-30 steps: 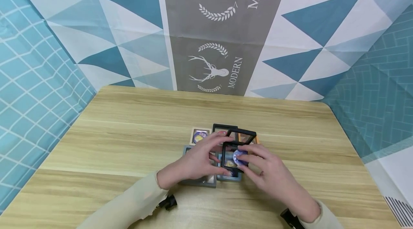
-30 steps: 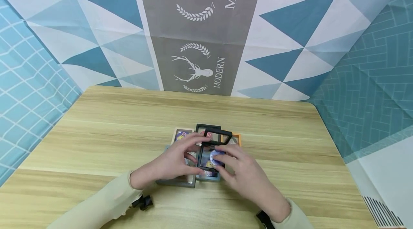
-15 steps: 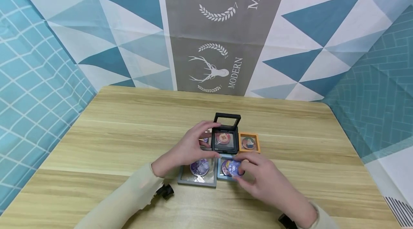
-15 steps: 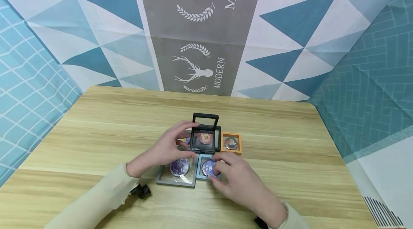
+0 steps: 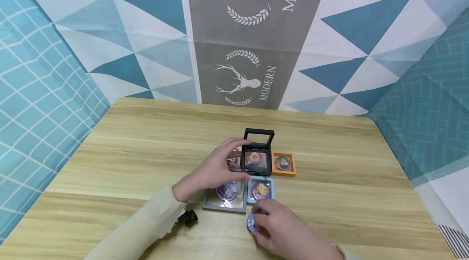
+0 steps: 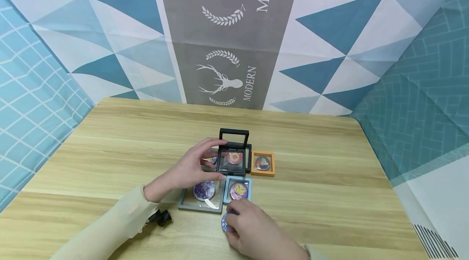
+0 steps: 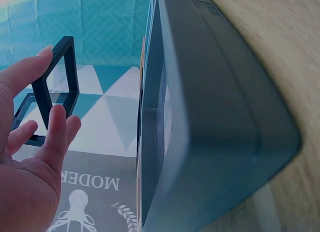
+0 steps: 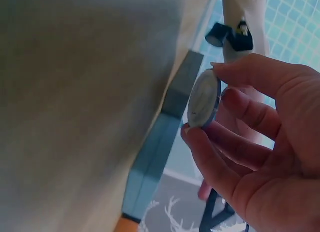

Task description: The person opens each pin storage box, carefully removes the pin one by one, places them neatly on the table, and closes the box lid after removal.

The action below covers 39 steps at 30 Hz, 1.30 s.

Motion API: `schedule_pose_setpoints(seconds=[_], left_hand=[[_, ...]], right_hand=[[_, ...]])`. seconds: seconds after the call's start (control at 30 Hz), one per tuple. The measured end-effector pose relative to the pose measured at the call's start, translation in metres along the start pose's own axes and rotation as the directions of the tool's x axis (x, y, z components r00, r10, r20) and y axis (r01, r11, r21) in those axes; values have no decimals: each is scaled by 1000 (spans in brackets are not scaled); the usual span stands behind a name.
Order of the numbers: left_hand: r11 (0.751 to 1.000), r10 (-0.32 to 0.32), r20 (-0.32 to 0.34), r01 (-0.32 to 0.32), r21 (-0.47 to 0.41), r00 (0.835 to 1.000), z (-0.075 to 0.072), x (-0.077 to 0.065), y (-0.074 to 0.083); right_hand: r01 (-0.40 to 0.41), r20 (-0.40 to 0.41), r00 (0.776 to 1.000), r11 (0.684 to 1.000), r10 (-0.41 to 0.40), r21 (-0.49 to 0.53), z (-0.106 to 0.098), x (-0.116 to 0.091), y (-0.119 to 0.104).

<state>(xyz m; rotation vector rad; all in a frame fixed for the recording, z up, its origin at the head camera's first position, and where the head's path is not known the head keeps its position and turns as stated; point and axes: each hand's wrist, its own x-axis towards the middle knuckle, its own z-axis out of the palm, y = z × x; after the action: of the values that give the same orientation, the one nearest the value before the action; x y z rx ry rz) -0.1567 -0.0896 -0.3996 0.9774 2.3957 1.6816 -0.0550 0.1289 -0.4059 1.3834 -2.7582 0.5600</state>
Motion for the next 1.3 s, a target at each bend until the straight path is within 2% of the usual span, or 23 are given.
schedule_pose_setpoints(seconds=[0.2,0.37,0.63,0.87,0.93,1.0,1.1,1.2,1.3], left_hand=[[1000,-18,13,18,-3,1000,1,-1,2],[1000,-17,23,17,-5,1000,2,-2,4],[1000,-20,36,21,-11,999,3,-2,4],[999,-36,36,36,-3,999,3,-1,5],[999,-39,33,39,-6,999,3,-1,11],[999,-41,31,41,-16,999,3,0,12],[998,-53,34,55,-34,998,4,0,12],[995,-78,36,80,-55,996,6,-1,9],[993,-69,56,74,-94,996,9,-4,14]], right_hand=[[6,91,996,999,-9,41,5,-2,-4],[-59,177,983,996,46,69,5,0,-2],[-74,172,983,997,68,28,6,-1,-1],[-151,237,961,988,141,23,-2,1,1],[-154,187,971,988,148,19,-8,0,2],[-141,93,986,990,139,17,-16,-1,6],[-172,-65,983,985,173,16,-31,-4,19],[-262,-173,947,963,270,68,-44,-6,38],[-361,-225,890,914,397,185,-52,-6,55]])
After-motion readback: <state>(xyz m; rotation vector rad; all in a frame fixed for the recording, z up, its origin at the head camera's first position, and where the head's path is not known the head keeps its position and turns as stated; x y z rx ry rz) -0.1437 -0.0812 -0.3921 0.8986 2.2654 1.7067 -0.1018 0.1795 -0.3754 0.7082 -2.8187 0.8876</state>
